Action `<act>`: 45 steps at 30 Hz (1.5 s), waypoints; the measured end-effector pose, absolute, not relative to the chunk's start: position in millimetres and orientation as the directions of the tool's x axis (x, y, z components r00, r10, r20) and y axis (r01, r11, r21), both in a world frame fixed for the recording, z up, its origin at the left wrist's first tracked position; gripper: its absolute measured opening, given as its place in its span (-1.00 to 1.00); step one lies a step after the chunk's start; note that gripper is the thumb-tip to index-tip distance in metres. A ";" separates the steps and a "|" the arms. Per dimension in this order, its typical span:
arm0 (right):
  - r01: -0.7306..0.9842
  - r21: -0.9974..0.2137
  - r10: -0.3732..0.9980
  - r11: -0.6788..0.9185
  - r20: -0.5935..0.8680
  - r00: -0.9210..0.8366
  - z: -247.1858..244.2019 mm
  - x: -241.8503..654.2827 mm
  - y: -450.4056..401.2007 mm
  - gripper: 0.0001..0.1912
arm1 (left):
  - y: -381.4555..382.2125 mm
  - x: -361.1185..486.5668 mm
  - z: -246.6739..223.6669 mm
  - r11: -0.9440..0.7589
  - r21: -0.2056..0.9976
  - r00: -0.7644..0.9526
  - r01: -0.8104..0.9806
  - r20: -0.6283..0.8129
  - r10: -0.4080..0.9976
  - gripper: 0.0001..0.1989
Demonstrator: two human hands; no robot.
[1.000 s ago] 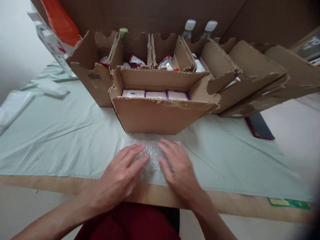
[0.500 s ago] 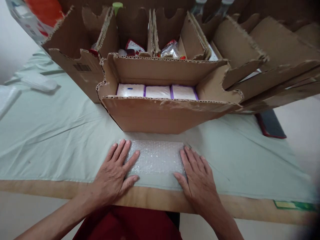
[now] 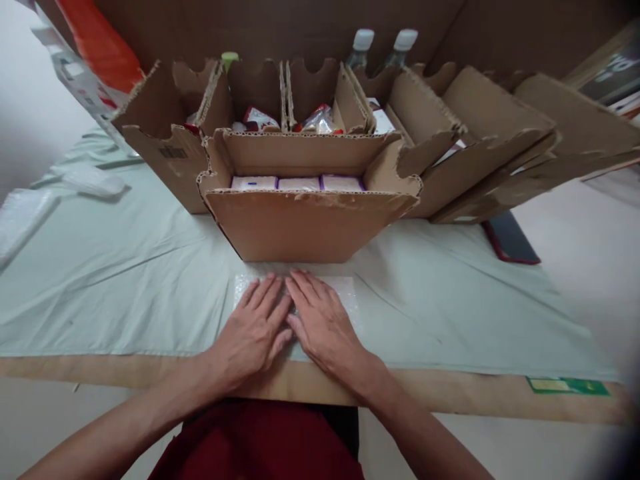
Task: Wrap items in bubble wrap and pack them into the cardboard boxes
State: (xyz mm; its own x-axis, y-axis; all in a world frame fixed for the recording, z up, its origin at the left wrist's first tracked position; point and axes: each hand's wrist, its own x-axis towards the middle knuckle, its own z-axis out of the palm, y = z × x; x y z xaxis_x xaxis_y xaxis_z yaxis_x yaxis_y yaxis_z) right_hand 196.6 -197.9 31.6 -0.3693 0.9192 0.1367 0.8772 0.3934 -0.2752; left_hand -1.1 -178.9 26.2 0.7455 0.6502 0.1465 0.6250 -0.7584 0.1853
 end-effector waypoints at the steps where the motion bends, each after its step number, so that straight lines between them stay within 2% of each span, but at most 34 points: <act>1: 0.880 -0.272 0.921 0.390 0.122 -0.370 25.1 199.4 -198.1 -0.42 | -178.6 -6.9 20.2 -0.750 0.160 0.741 0.642 0.121 0.660 -0.40; 5: 0.922 -0.182 0.936 0.343 0.148 -0.319 5.3 235.6 -217.9 -0.30 | -181.8 -31.2 9.3 -0.724 0.129 0.716 0.678 0.106 0.690 -0.35; 12: 0.967 -0.036 0.947 0.252 0.217 -0.239 2.4 268.0 -241.7 -0.22 | -184.2 -33.6 9.1 -0.711 0.180 0.707 0.680 0.099 0.701 -0.32; 16: 0.973 -0.077 0.952 0.216 0.239 -0.192 4.0 271.9 -244.0 -0.29 | -183.9 -39.9 11.0 -0.697 0.250 0.698 0.672 0.099 0.709 -0.35; 20: 0.971 -0.160 0.948 0.180 0.293 -0.128 16.5 262.7 -239.9 -0.35 | -183.6 -35.3 22.6 -0.681 0.317 0.669 0.660 0.164 0.725 -0.41; 23: 0.938 -0.206 0.936 0.279 0.276 -0.218 27.7 231.4 -227.9 -0.42 | -180.5 -19.8 31.1 -0.701 0.296 0.678 0.649 0.195 0.709 -0.46; 26: 0.891 -0.240 0.920 0.386 0.179 -0.350 28.4 200.3 -218.2 -0.46 | -178.2 -11.4 28.8 -0.729 0.257 0.729 0.634 0.116 0.675 -0.40; 30: 0.876 -0.189 0.895 0.445 0.144 -0.423 15.4 206.0 -229.6 -0.46 | -179.9 -26.0 14.2 -0.748 0.204 0.755 0.632 0.056 0.653 -0.32; 34: 0.925 -0.110 0.921 0.363 0.195 -0.338 7.9 244.6 -256.5 -0.45 | -182.8 -39.8 7.3 -0.744 0.196 0.747 0.639 0.075 0.661 -0.33; 37: 0.942 -0.108 0.936 0.319 0.194 -0.294 9.5 261.2 -268.8 -0.45 | -183.3 -39.7 8.7 -0.745 0.205 0.748 0.635 0.078 0.659 -0.33; 41: 0.927 -0.228 0.937 0.299 0.255 -0.240 12.4 267.4 -267.5 -0.55 | -182.2 -41.7 13.4 -0.740 0.264 0.748 0.618 0.090 0.657 -0.37; 45: 0.913 -0.314 0.915 0.260 0.382 -0.129 16.2 274.2 -247.2 -0.67 | -172.6 -50.5 15.7 -0.677 0.331 0.658 0.657 0.187 0.730 -0.53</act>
State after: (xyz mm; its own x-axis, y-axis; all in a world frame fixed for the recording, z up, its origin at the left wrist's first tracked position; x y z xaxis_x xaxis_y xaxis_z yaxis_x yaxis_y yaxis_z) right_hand 274.2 -247.2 16.2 -0.1295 0.9149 0.3823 0.9132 0.2602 -0.3135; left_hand -50.5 -172.6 15.7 0.6579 0.7295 0.1871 0.6571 -0.6774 0.3306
